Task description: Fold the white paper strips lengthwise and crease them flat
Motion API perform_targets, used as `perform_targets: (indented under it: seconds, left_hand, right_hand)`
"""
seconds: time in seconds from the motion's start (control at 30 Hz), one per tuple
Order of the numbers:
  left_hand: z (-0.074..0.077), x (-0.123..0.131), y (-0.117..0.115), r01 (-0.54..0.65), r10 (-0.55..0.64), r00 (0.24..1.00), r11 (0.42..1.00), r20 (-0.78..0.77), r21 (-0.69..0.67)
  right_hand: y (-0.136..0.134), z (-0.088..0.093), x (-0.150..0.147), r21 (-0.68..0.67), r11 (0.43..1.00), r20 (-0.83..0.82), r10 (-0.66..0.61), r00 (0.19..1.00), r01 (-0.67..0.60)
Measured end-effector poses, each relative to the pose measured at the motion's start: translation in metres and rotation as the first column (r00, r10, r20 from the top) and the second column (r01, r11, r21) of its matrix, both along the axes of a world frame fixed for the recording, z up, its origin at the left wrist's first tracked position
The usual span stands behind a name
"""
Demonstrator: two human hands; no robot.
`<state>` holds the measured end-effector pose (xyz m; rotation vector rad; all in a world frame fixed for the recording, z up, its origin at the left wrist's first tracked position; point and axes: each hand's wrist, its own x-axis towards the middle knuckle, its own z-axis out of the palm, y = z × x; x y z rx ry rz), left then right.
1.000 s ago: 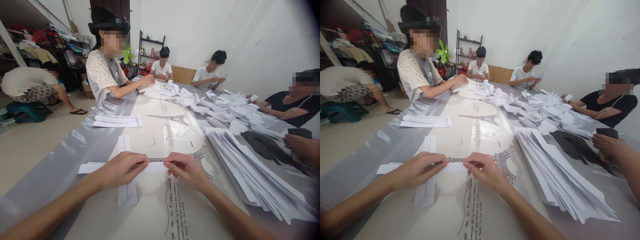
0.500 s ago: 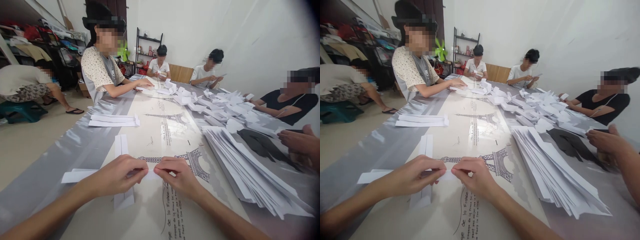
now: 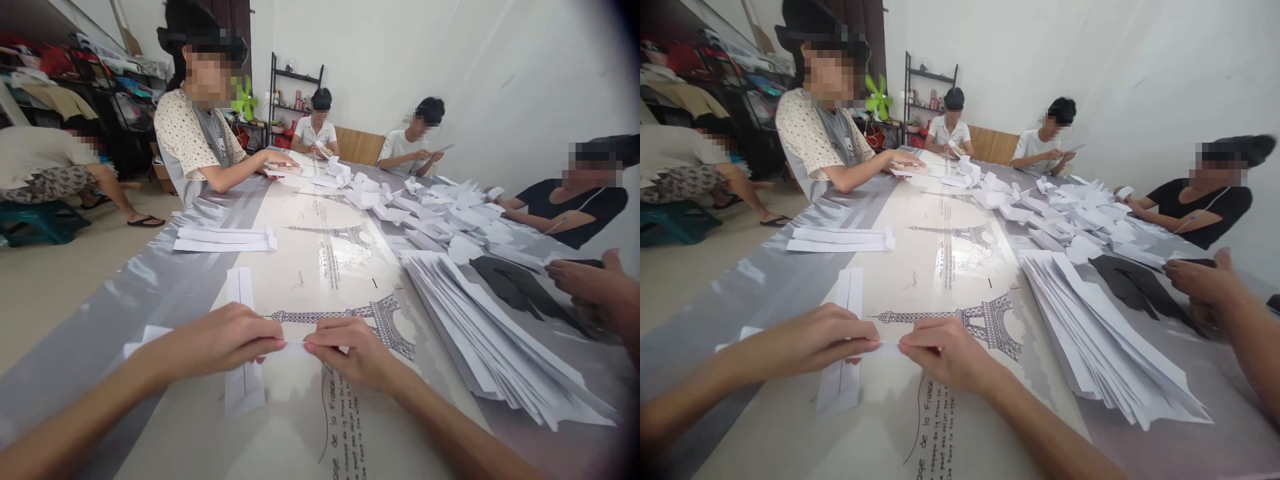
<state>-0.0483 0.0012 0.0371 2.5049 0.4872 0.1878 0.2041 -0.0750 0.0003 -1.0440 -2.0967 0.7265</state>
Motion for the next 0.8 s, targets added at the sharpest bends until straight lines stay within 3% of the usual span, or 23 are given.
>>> perform_targets:
  seconds: [0.3,0.47,0.8]
  left_hand:
    - [0.002,-0.016,0.023,-0.086,0.085,0.993,0.996,-0.087,-0.003]
    - [0.003,-0.022,0.029,-0.112,0.101,0.992,0.983,-0.081,-0.144]
    - [0.007,-0.027,0.031,-0.091,0.058,0.993,0.932,-0.104,-0.351]
  right_hand:
    - [0.011,0.012,0.031,-0.203,0.978,-0.072,-0.064,0.995,0.048]
    - [0.014,0.015,0.051,-0.343,0.936,-0.108,-0.123,0.986,0.079]
    - [0.017,0.019,0.064,-0.350,0.933,-0.063,-0.117,0.991,0.088]
